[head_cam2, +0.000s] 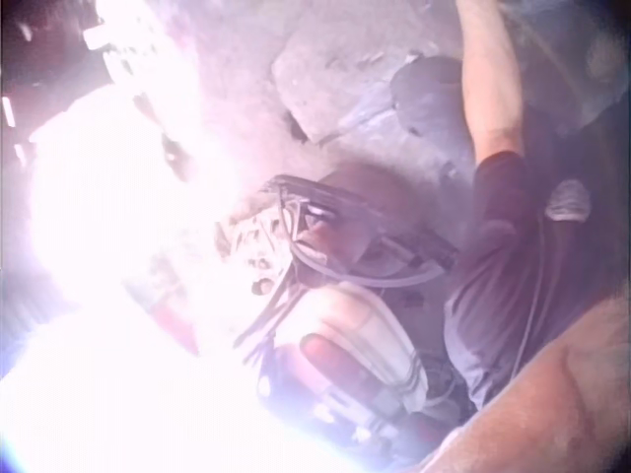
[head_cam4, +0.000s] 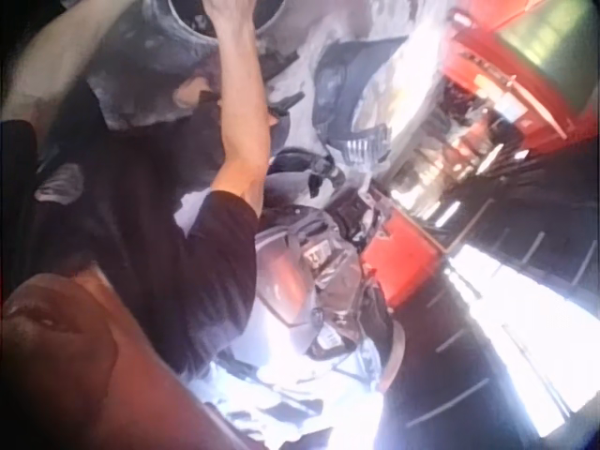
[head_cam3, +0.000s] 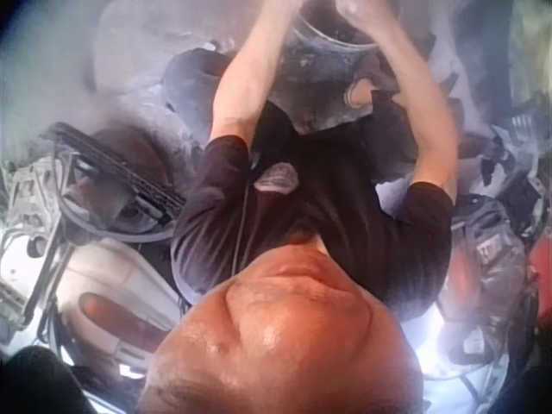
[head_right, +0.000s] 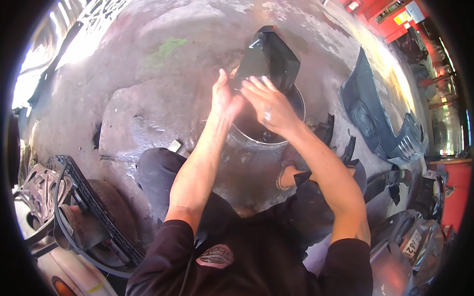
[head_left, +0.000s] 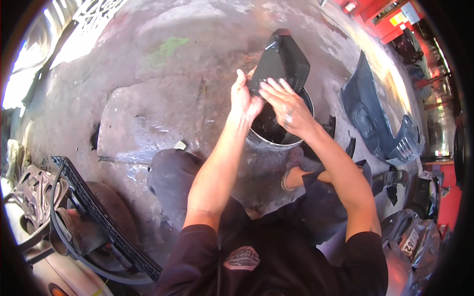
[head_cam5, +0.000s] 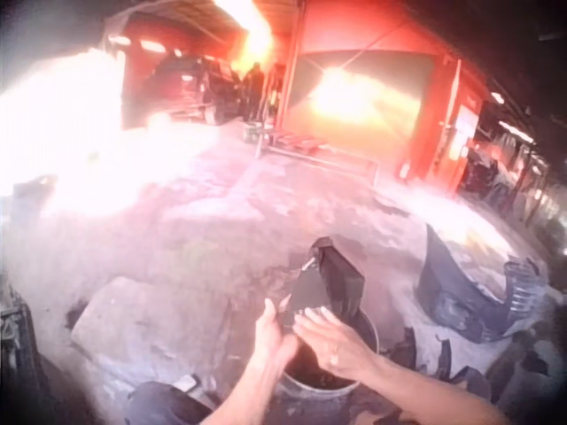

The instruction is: The person sits on the floor and scrubs a black plastic car part with a sponge and water from a bucket. They repeatedly dip the sponge into the bucket and scrub different areas of the part, including edges and crevices. Another person walks by in the background at one point.

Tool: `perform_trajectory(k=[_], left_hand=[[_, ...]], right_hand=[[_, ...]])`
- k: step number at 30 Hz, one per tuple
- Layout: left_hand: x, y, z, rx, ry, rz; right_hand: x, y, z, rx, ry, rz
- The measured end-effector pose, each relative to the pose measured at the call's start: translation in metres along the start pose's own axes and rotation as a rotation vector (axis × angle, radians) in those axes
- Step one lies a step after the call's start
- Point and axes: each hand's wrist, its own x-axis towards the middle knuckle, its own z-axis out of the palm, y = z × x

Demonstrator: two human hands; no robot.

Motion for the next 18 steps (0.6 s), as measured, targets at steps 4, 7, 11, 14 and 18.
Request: perform_trajectory(k=[4,7,11,14,18], left_hand=[[0.012,0.004,-0.02,-0.153,-0.038,-0.019],[-0.003,0.016,-0.002,-0.105,-0.175,0.001],[0.001,-0.004,0.0,0.231,0.017,0.012],[0.001,-0.004,0.0,0.211,0.057,0.024],[0.001,-0.002,0.007,0.157,0.02,-0.003]], right_hand=[[0.039,-0.002,0.028,0.104,-0.018,-0.011],[0.023,-0.002,0.007,0.051,-0.003,-0.053],[0.013,-0.003,-0.001,-0.007,-0.019,0.002],[0.021,0.005,0.0,0.021,-0.014,-0.013],[0.025,0.018,0.004,-0.034,0.048,0.004]])
